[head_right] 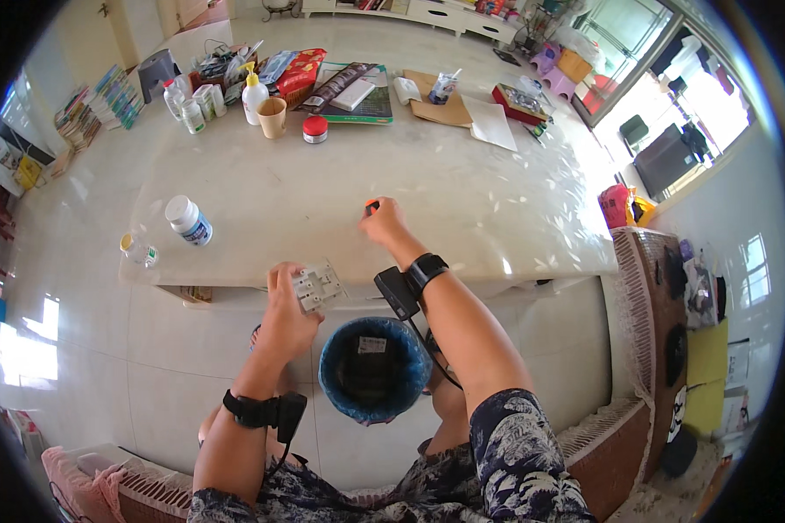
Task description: Loosening or tightening screws on an electrical switch plate using a screwdriver while sitting at a table.
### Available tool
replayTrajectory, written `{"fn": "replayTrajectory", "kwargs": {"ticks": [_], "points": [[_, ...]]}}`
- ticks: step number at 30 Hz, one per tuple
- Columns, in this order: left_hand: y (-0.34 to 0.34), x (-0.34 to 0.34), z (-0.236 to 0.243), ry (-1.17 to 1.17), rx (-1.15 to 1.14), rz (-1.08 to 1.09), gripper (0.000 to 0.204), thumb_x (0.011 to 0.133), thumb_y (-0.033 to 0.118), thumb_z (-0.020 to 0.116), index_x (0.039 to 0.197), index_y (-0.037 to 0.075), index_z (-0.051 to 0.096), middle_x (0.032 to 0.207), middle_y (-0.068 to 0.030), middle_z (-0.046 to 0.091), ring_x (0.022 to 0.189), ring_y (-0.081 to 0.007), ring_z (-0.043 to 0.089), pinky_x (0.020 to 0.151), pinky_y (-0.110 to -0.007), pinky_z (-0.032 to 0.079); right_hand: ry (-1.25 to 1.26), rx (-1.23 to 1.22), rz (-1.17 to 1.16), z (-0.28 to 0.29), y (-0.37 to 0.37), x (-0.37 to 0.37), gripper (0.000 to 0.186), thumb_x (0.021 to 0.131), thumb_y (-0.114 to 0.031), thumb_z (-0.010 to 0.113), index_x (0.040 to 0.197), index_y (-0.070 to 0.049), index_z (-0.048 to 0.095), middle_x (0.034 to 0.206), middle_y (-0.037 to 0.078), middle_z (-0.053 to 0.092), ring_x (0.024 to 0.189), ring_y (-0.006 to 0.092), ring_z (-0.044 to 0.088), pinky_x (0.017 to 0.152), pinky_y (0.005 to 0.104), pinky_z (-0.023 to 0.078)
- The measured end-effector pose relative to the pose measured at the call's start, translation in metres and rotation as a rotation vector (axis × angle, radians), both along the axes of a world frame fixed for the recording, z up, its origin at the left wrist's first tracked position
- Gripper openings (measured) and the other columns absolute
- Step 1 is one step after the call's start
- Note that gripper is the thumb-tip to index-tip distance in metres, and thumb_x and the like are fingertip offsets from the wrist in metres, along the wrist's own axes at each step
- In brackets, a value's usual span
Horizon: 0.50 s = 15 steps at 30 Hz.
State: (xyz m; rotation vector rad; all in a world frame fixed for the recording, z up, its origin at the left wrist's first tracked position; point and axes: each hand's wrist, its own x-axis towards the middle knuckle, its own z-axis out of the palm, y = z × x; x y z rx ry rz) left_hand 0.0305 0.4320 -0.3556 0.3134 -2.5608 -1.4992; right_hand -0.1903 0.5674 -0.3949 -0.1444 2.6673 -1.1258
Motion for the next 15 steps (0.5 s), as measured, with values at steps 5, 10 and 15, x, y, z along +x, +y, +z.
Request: {"fn": "replayTrajectory", "kwargs": {"ticks": [5, 10, 15], "points": [[0.004, -0.007, -0.005, 0.147, -0.037, -0.034, 0.075, 0.061, -0.012, 0.072, 0.125, 0.004, 0.036, 0.128, -0.0204, 0.039, 0.124, -0.0408, 0.039, 0.103, -0.043, 0.039, 0.346, -0.035, 0.055, 0.007, 0.032, 0.019, 0.026, 0.076, -0.027, 0.071, 0.088, -0.005, 0.063, 0.083, 0.014, 0.067, 0.074, 0.0331, 0.065, 0.067, 0.0417, 0.052], [0.002, -0.005, -0.005, 0.15, -0.176, 0.033, 0.075, 0.059, -0.012, 0.072, 0.124, 0.004, 0.037, 0.128, -0.0185, 0.04, 0.122, -0.0392, 0.042, 0.101, -0.041, 0.041, 0.512, 0.154, 0.081, 0.055, 0.036, 0.083, 0.027, 0.087, -0.033, 0.063, 0.09, -0.007, 0.058, 0.084, 0.013, 0.065, 0.079, 0.033, 0.063, 0.069, 0.0423, 0.05], [0.012, -0.014, -0.008, 0.122, -0.195, 0.006, 0.076, 0.06, -0.01, 0.073, 0.125, 0.004, 0.037, 0.13, -0.0179, 0.039, 0.122, -0.0383, 0.043, 0.098, -0.041, 0.043, 0.404, 0.072, 0.314, 0.073, 0.058, 0.11, 0.025, 0.092, -0.03, 0.057, 0.093, -0.006, 0.059, 0.088, 0.014, 0.066, 0.083, 0.0333, 0.063, 0.072, 0.0421, 0.049]]}}
